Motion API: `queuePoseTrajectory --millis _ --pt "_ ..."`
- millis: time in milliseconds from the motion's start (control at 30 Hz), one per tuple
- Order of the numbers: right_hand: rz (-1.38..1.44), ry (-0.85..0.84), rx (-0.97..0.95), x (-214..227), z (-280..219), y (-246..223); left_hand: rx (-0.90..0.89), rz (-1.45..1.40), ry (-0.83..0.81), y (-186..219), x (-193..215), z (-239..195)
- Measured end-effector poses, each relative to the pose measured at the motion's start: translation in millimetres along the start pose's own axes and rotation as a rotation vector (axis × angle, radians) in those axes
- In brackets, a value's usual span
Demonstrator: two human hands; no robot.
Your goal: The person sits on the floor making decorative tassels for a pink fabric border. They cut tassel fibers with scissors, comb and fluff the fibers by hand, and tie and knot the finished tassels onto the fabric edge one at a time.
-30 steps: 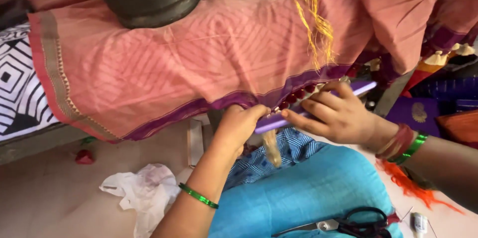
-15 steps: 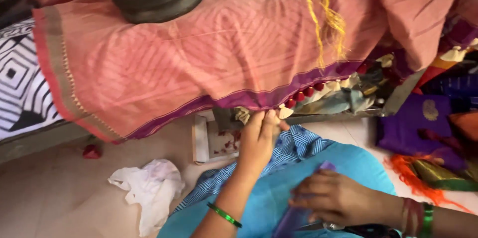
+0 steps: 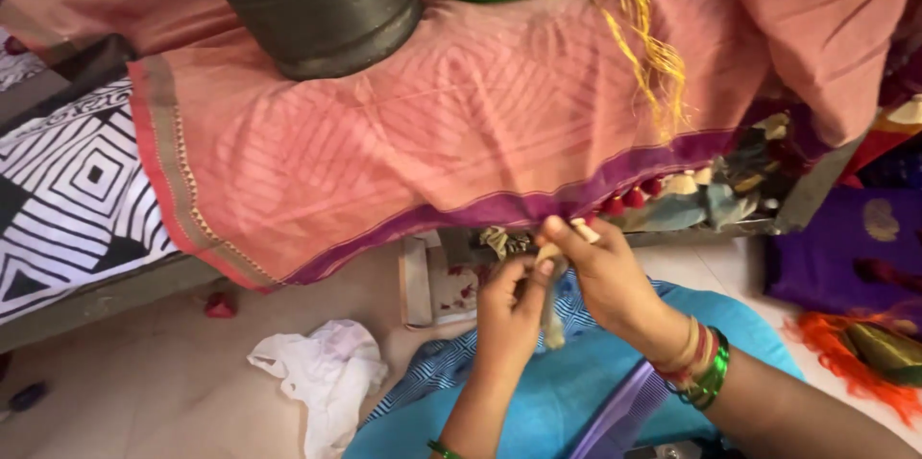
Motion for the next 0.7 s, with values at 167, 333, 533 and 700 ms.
queuePoseTrajectory --millis 167,333,533,700 --pt "-0.349 0.184 0.369 22.1 -17.1 17.0 -0.2 -0.138 -0.063 35.6 6.8 19.8" --pt "-0.594 0.176 0.441 18.9 -30.2 7.1 0.165 -0.507 -0.098 -17.6 -24.2 31.5" --pt "0.011 0.031 0.138 36.0 -2.3 2.9 0.047 -0.325 0.085 -30.3 -27.5 21.2" --pt "0.167 -0.005 0.104 35.1 12.7 11.6 -0.02 -0.036 0.059 -19.9 -16.6 16.0"
Point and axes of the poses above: each hand's wrist, its own z-axis towards the middle knuckle, its own x-axis out of the back of the hand, y = z × x, the point moved 6 cm from there along z, towards the middle knuckle, and after that the axes turned 9 degrees about -y, right-handed, at the moved point
